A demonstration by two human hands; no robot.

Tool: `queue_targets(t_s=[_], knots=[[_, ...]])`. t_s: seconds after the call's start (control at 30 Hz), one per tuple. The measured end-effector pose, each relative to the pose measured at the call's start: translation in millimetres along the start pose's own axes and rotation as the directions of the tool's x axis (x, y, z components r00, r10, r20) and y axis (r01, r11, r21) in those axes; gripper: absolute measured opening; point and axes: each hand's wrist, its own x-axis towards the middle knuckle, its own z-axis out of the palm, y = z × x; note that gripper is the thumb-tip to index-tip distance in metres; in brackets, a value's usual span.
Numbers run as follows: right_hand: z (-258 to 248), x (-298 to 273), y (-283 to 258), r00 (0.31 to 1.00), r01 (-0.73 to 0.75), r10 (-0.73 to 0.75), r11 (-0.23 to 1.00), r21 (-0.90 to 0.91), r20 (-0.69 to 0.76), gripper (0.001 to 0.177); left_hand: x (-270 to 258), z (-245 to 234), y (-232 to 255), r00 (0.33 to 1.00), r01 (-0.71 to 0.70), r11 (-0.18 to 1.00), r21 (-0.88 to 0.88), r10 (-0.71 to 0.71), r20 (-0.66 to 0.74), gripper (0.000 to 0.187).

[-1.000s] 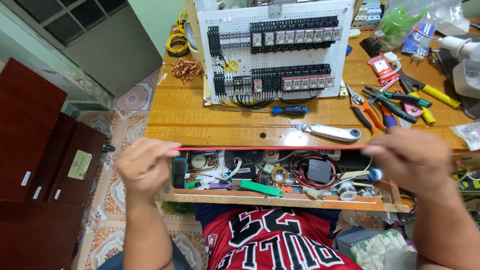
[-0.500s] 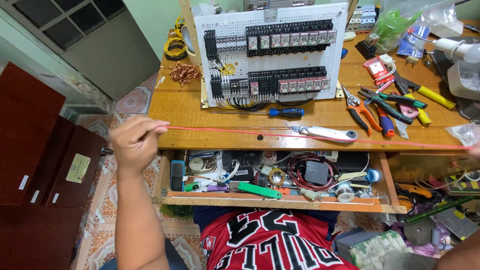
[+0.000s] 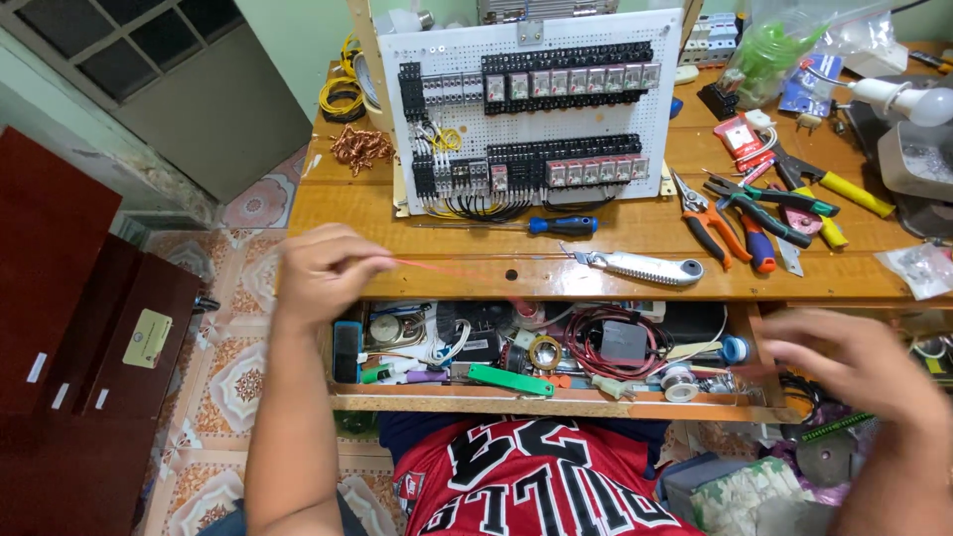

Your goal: Wiring an electrical control panel by stripping insulation and preparing wire connections

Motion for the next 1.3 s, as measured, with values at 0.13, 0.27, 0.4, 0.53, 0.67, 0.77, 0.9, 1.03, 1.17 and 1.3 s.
queue_targets(t_s=[0.13,0.27,0.4,0.53,0.67,0.77,0.9,1.03,1.17,1.3], knots=[[10,36,-99,0.904,0.426,-0.426,0.894,0.140,-0.036,0.041,17,40,15,0.983,-0.054,0.998,-0.042,0.061,0.175,0.013],[32,72,-193,0.838,0.531,-0.533,0.753,0.389,-0.112,0.040,33,100,24,0.982,-0.122,0.980,-0.157,0.143,0.126,0.017],[92,117,-207,0.868,0.439,-0.482,0.628,0.643,-0.121,0.023,41,141,15,0.968,-0.233,0.971,-0.046,0.236,0.086,0.018],[103,124,-197,0.934,0.345,-0.320,0.709,0.615,-0.155,0.013,35,163,1,0.992,-0.125,0.965,-0.232,0.125,-0.016,0.013],[108,134,-174,0.934,0.342,-0.246,0.826,0.448,-0.260,0.008,20,182,-36,0.995,0.025,0.940,-0.340,0.009,0.099,0.005],[104,136,-172,0.940,0.330,-0.240,0.814,0.477,-0.241,0.007,13,184,-45,0.988,0.110,0.907,-0.407,-0.053,0.148,0.004],[108,140,-170,0.930,0.349,-0.266,0.857,0.380,-0.255,0.006,3,188,-55,0.960,0.233,0.854,-0.466,-0.125,0.250,0.004],[108,142,-170,0.919,0.373,-0.272,0.838,0.399,-0.286,0.004,3,189,-54,0.969,0.225,0.880,-0.418,-0.155,0.194,0.008],[112,141,-171,0.911,0.386,-0.274,0.833,0.397,-0.309,0.003,-2,194,-62,0.974,0.219,0.926,-0.306,-0.190,0.119,0.009],[120,137,-177,0.894,0.431,-0.321,0.810,0.398,-0.314,0.004,-1,192,-62,0.970,0.245,0.959,-0.146,-0.240,0.047,0.008]])
